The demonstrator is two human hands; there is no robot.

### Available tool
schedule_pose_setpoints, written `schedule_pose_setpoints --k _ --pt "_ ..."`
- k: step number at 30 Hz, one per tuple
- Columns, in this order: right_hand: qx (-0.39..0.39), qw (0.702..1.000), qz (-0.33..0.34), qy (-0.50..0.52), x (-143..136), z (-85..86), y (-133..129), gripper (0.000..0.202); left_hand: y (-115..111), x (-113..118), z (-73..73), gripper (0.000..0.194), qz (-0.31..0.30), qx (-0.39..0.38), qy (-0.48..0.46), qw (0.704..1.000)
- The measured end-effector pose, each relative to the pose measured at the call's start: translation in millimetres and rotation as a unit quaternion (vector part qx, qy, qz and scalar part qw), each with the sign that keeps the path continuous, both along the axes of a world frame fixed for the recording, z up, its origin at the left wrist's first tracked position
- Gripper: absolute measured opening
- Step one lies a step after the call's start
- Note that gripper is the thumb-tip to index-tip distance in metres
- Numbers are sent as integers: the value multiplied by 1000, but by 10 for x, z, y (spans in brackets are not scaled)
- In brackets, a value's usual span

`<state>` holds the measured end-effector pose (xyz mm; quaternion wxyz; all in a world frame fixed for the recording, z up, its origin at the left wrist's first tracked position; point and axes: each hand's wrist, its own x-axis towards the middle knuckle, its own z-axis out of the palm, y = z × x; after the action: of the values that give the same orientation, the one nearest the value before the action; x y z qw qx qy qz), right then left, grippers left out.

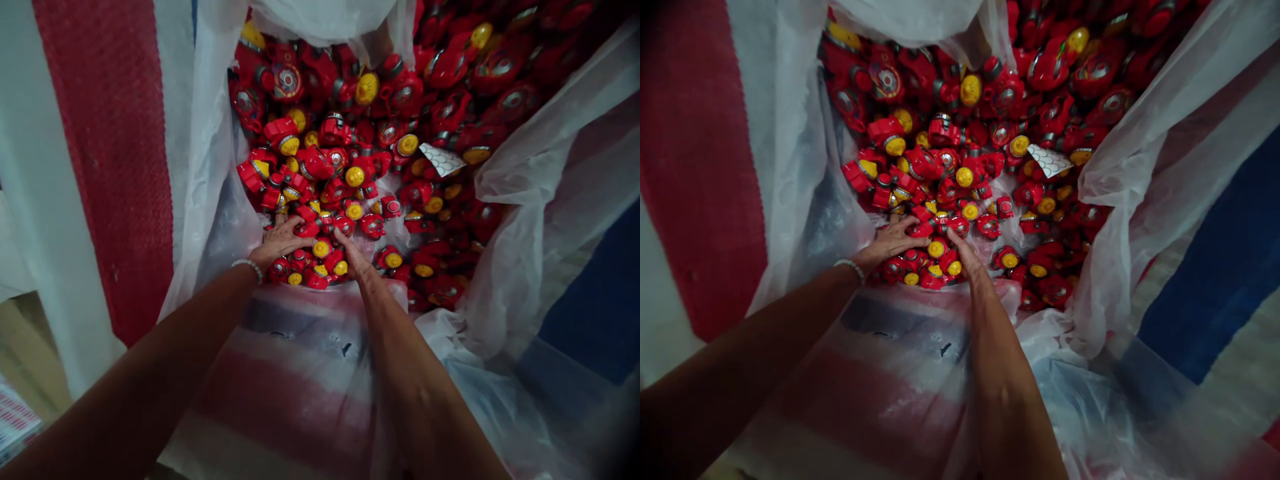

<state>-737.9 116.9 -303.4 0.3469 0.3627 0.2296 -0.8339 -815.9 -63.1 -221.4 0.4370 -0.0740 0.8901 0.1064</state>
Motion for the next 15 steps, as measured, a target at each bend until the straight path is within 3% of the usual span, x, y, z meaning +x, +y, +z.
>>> schedule_pose_setpoints --k 4,9,15 --pt "51 998 -24 11 -41 0 -13 42 -7 49 -22 66 -27 8 5 1000" --pt "16 1000 -20 -3 -40 -51 -39 45 27 104 -54 65 -14 20 15 1000" --pt "-12 999 -29 -8 -7 -20 -138 43 245 200 -111 68 8 38 32 999"
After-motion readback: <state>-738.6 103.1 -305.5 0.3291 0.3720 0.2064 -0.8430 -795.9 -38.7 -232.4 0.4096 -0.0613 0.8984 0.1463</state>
